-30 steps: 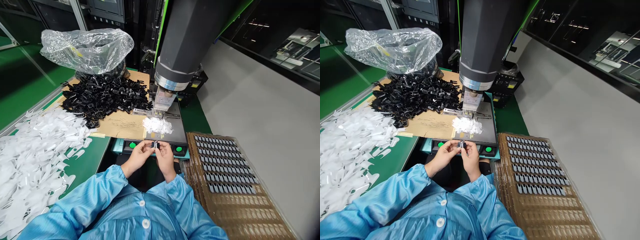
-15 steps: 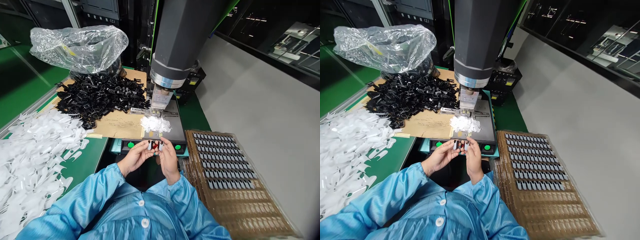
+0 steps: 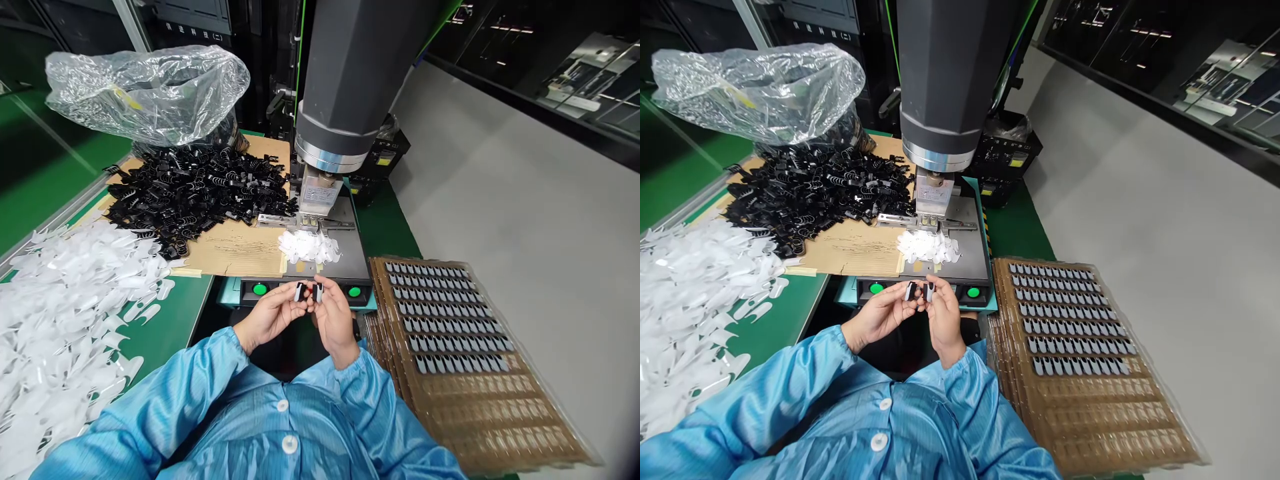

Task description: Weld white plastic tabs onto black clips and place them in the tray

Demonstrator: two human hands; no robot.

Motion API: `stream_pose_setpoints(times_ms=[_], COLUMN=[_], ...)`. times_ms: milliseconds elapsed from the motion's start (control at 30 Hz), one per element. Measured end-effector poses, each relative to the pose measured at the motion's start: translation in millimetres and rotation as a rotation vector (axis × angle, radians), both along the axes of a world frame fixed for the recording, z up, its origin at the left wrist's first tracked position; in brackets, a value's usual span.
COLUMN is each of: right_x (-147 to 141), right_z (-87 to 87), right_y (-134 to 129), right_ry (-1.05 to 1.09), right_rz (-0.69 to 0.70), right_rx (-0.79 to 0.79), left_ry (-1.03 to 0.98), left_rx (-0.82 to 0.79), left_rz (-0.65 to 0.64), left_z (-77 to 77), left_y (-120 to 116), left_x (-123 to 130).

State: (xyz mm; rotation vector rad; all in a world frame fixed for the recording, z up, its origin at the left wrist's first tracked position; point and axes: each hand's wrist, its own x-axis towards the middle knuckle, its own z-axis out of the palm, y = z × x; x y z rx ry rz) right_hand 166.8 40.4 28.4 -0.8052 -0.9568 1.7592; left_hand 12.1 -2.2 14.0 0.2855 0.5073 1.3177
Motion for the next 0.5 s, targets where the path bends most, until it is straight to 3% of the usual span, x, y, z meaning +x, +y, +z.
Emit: stream_pose_setpoints(times_ms=[500], right_x=[0.8], right_z=[1.5], right_y=[-0.7], right_ry=[-0.027], right_rz=[0.004], right_rx=[0.009], left_ry=[0.016], left_rx=[-0.004], left_rz=[-0.015], left_z=[-0.9], left_y=[-0.1], left_x=[0.3])
